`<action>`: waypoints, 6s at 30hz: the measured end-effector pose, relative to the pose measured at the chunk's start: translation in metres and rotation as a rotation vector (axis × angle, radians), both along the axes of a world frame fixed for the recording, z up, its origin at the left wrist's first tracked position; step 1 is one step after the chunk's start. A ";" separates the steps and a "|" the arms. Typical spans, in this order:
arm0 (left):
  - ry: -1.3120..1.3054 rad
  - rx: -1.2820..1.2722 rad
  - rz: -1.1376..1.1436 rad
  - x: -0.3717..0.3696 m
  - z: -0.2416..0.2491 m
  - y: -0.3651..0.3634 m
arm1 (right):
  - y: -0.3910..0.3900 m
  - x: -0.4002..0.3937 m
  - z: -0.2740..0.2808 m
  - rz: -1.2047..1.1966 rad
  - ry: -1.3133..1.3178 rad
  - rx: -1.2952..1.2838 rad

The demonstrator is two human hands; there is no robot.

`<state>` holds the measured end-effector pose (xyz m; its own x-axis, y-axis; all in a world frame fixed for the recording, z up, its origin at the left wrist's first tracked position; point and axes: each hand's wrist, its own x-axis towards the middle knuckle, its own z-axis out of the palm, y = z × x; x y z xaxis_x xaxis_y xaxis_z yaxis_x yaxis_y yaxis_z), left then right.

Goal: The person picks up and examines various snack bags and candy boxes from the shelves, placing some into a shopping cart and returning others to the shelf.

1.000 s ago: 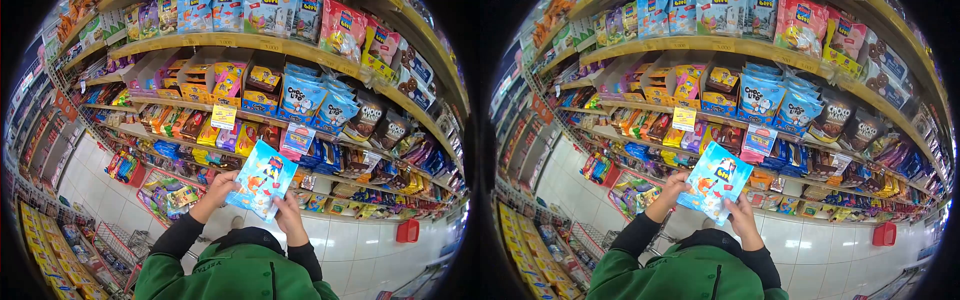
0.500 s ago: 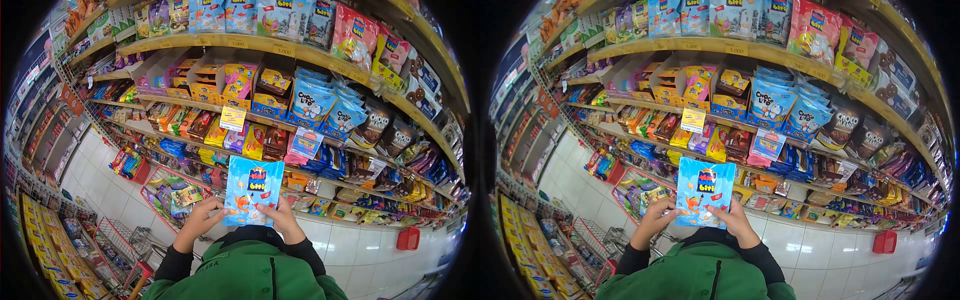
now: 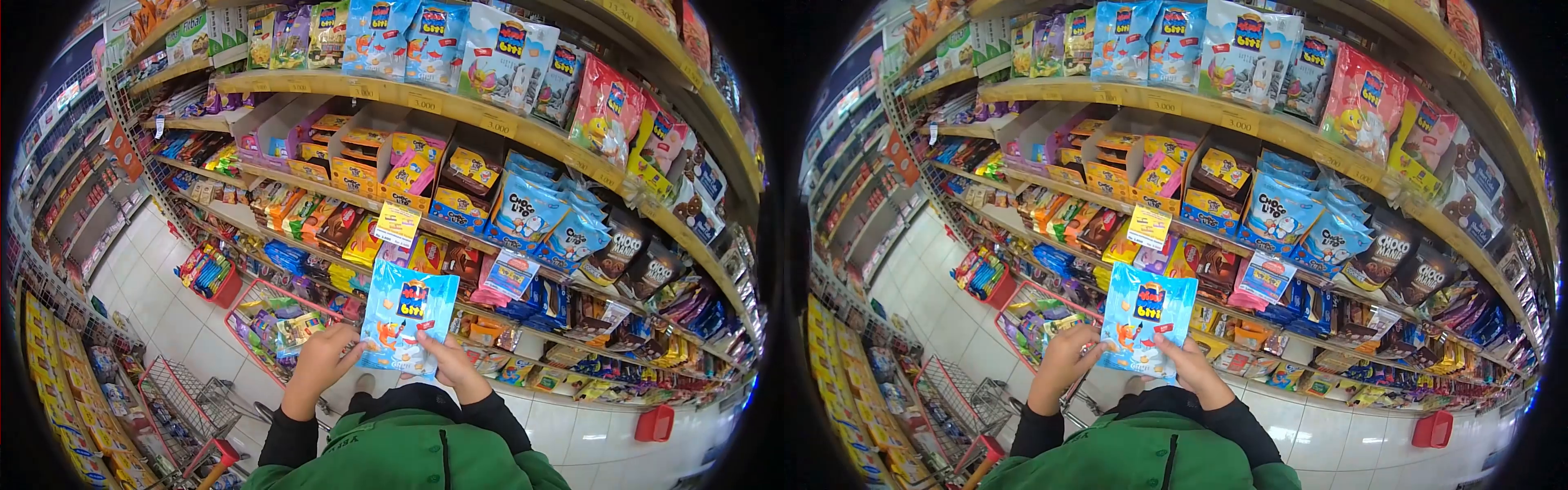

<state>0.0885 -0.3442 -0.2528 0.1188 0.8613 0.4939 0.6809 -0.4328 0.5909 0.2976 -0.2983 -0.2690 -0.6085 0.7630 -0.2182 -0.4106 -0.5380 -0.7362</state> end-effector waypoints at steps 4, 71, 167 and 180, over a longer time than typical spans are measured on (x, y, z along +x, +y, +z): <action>0.060 0.042 0.053 -0.006 -0.002 0.015 | 0.020 -0.009 -0.005 0.014 -0.071 0.061; -1.019 -0.360 -0.687 -0.091 0.050 0.207 | 0.130 -0.132 0.082 -0.454 -0.554 0.818; -0.057 0.759 -0.274 -0.046 0.233 0.353 | 0.101 -0.083 0.042 -0.726 -0.160 0.406; -0.077 0.712 -0.295 -0.062 0.225 0.336 | 0.119 -0.054 0.113 -0.957 -0.458 0.837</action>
